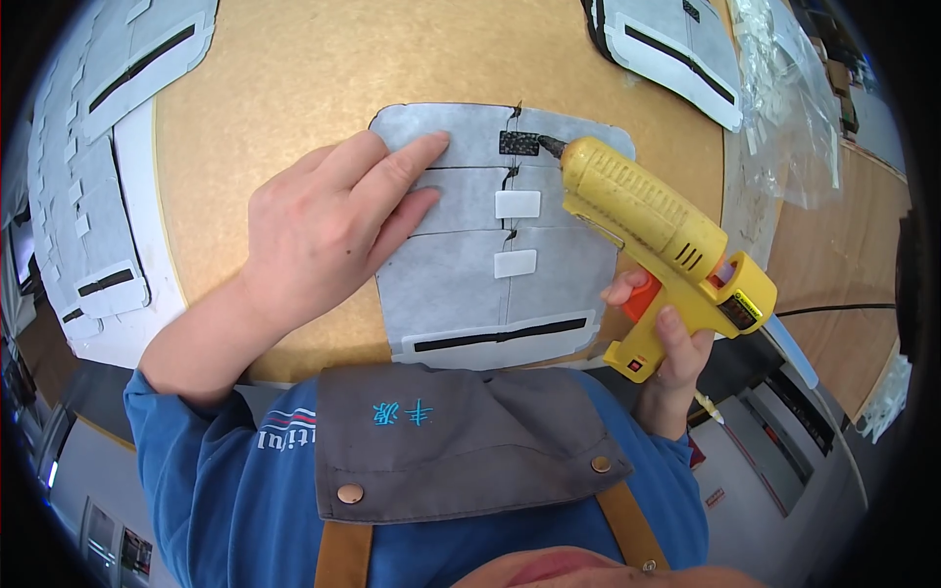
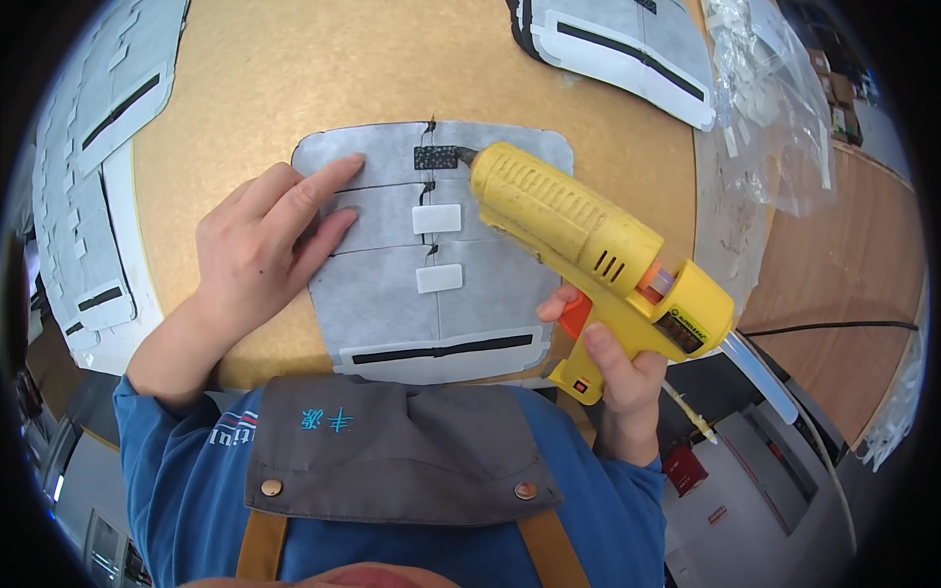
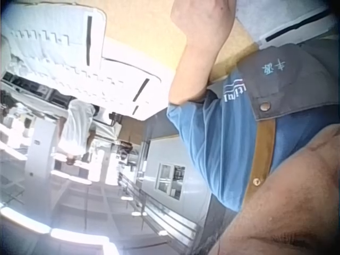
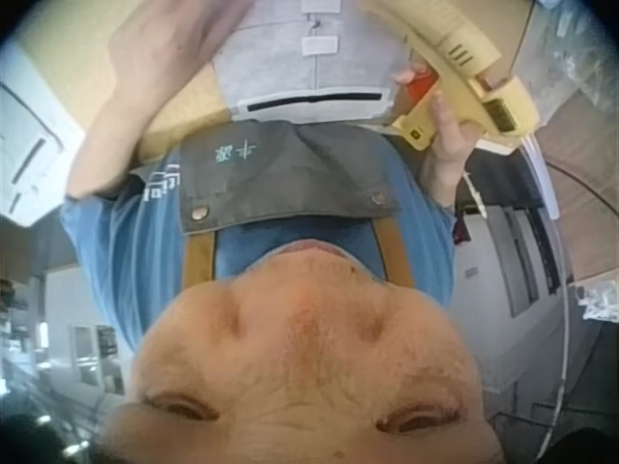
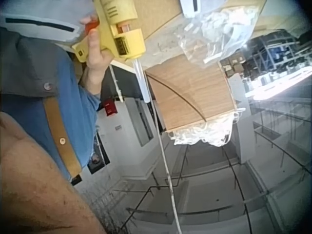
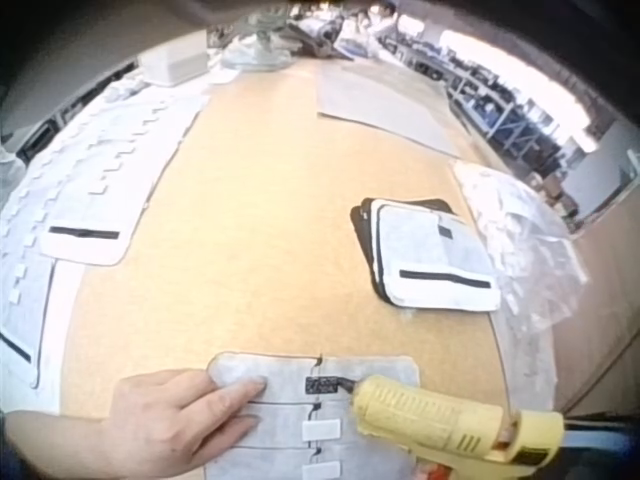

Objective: Applying glue using a hot glue gun to fix velcro patches and synthetic panels onto a pouch component.

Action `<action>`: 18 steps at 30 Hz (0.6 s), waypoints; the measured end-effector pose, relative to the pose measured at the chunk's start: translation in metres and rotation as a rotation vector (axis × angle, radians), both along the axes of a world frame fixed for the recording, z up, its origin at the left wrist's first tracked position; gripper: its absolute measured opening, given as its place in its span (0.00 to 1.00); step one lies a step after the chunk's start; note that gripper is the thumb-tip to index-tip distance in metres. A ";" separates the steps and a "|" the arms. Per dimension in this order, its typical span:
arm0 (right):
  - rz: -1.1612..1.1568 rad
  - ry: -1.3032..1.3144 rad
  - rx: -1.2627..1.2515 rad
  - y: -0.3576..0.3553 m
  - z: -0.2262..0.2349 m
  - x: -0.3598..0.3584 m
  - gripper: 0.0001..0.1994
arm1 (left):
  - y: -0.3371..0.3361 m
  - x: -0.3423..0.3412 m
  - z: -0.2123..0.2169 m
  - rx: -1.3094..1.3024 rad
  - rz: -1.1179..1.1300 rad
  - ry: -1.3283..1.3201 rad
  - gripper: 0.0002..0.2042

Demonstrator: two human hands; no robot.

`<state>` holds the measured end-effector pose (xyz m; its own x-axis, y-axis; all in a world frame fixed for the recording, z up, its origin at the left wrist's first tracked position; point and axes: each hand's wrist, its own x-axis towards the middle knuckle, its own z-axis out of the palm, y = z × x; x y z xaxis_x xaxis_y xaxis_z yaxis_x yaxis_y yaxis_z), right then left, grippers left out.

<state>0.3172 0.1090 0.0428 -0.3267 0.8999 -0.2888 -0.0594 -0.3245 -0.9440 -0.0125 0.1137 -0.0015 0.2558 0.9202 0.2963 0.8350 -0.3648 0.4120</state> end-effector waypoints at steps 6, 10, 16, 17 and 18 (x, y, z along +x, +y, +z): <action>-0.004 -0.005 -0.016 -0.003 0.001 0.001 0.25 | 0.000 0.000 0.001 -0.006 -0.005 0.009 0.22; -0.005 -0.004 -0.027 -0.005 0.001 0.002 0.26 | 0.000 0.000 0.001 -0.007 -0.008 0.017 0.22; 0.009 0.007 -0.043 -0.007 0.002 0.001 0.27 | 0.000 0.000 0.002 -0.014 -0.005 0.024 0.22; 0.036 0.013 -0.033 -0.006 0.001 0.000 0.27 | -0.001 0.000 0.002 -0.014 -0.004 0.025 0.22; 0.063 0.019 -0.022 -0.005 0.000 -0.001 0.27 | -0.001 0.000 0.002 -0.016 -0.004 0.020 0.22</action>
